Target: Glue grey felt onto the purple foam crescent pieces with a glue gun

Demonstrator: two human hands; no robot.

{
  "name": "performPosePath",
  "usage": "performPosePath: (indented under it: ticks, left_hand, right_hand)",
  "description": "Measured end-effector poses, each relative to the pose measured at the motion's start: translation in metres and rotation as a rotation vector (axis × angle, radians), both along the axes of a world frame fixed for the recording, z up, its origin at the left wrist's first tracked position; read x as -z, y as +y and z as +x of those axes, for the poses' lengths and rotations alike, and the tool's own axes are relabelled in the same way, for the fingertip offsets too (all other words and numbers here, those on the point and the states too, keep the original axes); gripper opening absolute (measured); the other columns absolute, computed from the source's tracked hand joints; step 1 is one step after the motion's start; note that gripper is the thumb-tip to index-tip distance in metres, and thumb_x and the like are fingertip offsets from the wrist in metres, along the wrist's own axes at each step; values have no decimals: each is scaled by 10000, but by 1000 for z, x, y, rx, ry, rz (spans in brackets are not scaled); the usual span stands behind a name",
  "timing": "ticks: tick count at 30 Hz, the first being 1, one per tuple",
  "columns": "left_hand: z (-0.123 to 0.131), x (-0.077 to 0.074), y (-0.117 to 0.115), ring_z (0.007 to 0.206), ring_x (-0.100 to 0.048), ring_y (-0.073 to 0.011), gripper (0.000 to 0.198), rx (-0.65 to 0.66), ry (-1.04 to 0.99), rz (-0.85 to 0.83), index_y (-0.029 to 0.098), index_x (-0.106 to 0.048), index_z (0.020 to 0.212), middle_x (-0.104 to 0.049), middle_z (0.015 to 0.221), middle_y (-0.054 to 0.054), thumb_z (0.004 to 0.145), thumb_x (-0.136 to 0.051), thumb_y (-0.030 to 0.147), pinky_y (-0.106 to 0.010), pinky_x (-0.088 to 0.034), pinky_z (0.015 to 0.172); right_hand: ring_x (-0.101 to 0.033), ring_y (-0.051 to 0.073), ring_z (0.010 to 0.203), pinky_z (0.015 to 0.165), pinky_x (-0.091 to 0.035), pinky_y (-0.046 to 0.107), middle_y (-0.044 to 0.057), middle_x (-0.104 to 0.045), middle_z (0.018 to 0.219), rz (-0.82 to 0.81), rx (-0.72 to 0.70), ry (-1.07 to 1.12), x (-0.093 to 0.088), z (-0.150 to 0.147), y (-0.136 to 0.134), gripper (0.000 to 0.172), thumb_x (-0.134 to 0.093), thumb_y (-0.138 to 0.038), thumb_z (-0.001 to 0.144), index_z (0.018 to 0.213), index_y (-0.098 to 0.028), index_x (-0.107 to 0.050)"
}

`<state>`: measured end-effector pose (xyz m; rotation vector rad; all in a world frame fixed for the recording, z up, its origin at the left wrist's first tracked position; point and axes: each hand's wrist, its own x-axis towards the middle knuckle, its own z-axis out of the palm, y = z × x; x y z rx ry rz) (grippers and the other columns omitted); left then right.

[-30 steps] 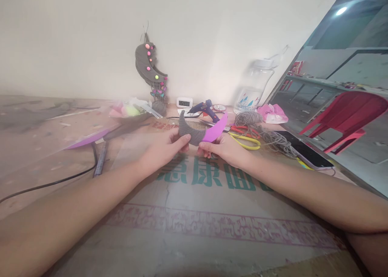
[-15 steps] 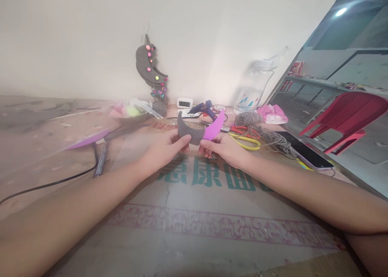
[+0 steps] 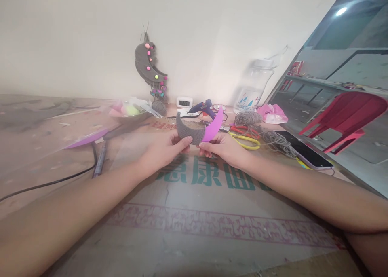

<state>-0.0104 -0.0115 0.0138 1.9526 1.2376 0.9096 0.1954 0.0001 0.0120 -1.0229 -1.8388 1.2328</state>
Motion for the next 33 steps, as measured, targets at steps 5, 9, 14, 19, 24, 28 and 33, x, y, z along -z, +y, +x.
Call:
performPosePath:
  ticks: [5,9,14,19,24,28,33]
  left_hand:
    - [0,-1,-1,596,-502,-137,414,-9,23,-1,175,-585,723,-604,679,-11,813,-441,553,-269,-363,573]
    - [0,-1,-1,575,-486,-130,411,-20,30,0,175,-586,730,-591,668,-5,815,-446,551,-262,-346,551]
    - [0,-3,0,649,-512,-143,391,5,-61,17,175,-549,712,-576,685,-8,847,-413,516,-268,-387,630]
    - [0,-5,1,678,-522,-144,373,18,-185,-1,184,-515,705,-558,684,-2,866,-388,496,-269,-407,688]
    - [-2,-2,5,681,-533,-150,371,-13,-260,-31,186,-513,696,-556,685,-9,854,-403,503,-278,-427,689]
    - [-3,1,8,671,-539,-153,371,-36,-292,-53,189,-519,702,-567,692,-13,844,-413,515,-285,-432,675]
    - [-3,1,8,677,-534,-152,373,-23,-291,-58,193,-509,689,-557,688,-9,846,-417,518,-285,-425,674]
  right_hand:
    - [-508,80,527,516,-417,219,19,-645,638,7,6,-9,-1,0,-1,248,-649,-371,758,675,-138,-660]
    - [-497,78,516,507,-409,221,15,-641,631,6,9,-6,0,1,-1,261,-652,-383,753,669,-136,-660]
    - [-522,77,538,528,-418,218,18,-654,677,-15,-34,6,-1,1,0,290,-608,-415,795,746,-133,-658]
    - [-532,77,547,530,-419,207,15,-647,682,-29,-30,13,-4,1,-2,332,-556,-454,832,854,-135,-646]
    - [-522,75,551,525,-412,200,10,-647,697,-68,-29,68,-2,1,-1,322,-581,-416,819,988,-149,-639]
    - [-520,70,550,537,-424,204,16,-655,714,-75,-21,60,-1,0,-1,262,-604,-369,802,929,-144,-648]
    - [-514,64,527,523,-416,198,7,-651,676,-51,-2,32,-4,-1,-4,217,-646,-353,770,800,-141,-607]
